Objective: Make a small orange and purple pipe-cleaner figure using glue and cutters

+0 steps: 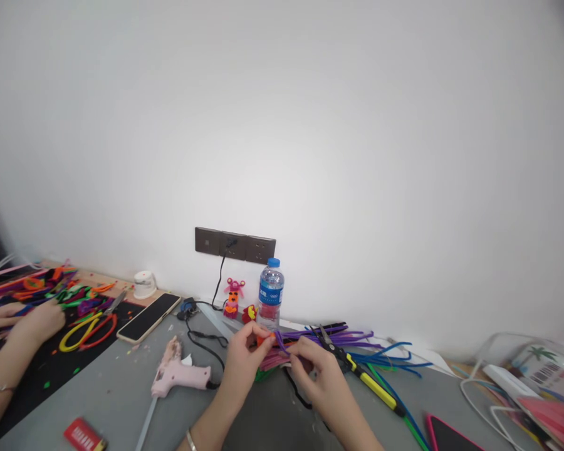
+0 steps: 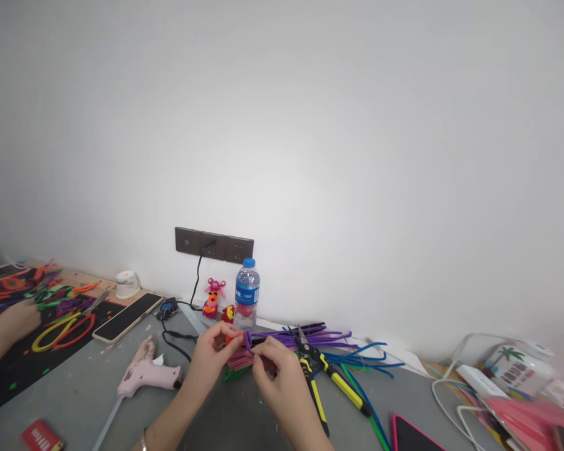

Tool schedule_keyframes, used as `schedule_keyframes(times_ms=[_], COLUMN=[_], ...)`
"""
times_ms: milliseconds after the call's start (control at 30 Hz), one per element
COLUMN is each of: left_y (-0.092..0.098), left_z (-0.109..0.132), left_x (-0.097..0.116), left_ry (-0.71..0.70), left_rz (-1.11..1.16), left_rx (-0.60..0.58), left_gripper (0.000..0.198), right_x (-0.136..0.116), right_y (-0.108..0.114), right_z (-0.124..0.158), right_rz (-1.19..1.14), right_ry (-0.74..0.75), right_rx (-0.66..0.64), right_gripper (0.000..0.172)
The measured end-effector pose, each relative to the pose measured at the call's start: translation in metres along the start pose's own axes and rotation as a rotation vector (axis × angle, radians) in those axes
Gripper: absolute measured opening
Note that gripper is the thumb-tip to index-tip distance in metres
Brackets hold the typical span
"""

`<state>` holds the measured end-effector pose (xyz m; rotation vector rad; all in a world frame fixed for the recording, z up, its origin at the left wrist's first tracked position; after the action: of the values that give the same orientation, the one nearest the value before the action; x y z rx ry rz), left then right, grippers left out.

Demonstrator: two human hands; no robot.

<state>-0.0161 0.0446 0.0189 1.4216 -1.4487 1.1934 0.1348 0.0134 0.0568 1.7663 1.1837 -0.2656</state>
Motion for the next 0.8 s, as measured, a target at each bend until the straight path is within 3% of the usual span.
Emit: schedule_keyframes(times_ms=[167,333,600,800], left_y=[-0.003,-0.018,-0.02,-0.023], left_z=[0.003,0.01,0.013,0.015], left_x=[-0.006,-0.002,0.003,-0.001], left_ry=[0.191,0.373,0.416,0.427], left_rz=[0.327,0.534,0.412,0.396], left_rx=[0.05,-0.103,-0.302,-0.358], left_gripper=[0.031,0.033,0.031,0.029], right_x=[0.004,0.012,0.023,0.021], right_y=[-0.012,-0.009,0.011,0.004], right_z=[0.002,0.001,0.002,0.001], right_rz=[-0.051,-0.229,-0.357,-0.601], right_ry=[-0.004,-0.113,-0.217,-0.307], right_rx=[-0.063,-0.119,-0.107,-0.121], right_gripper=[0.024,0.03,0.028,0.031])
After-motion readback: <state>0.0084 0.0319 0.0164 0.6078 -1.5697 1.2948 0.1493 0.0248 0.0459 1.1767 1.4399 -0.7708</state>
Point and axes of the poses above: each hand's wrist, its own z-axis away from the middle knuckle, its own y-axis out of the back of the hand, x = y × z, the point moved 6 cm from there along -z, towards the middle knuckle, and after that the axes turned 3 degrees about y, right-handed, at the moved point
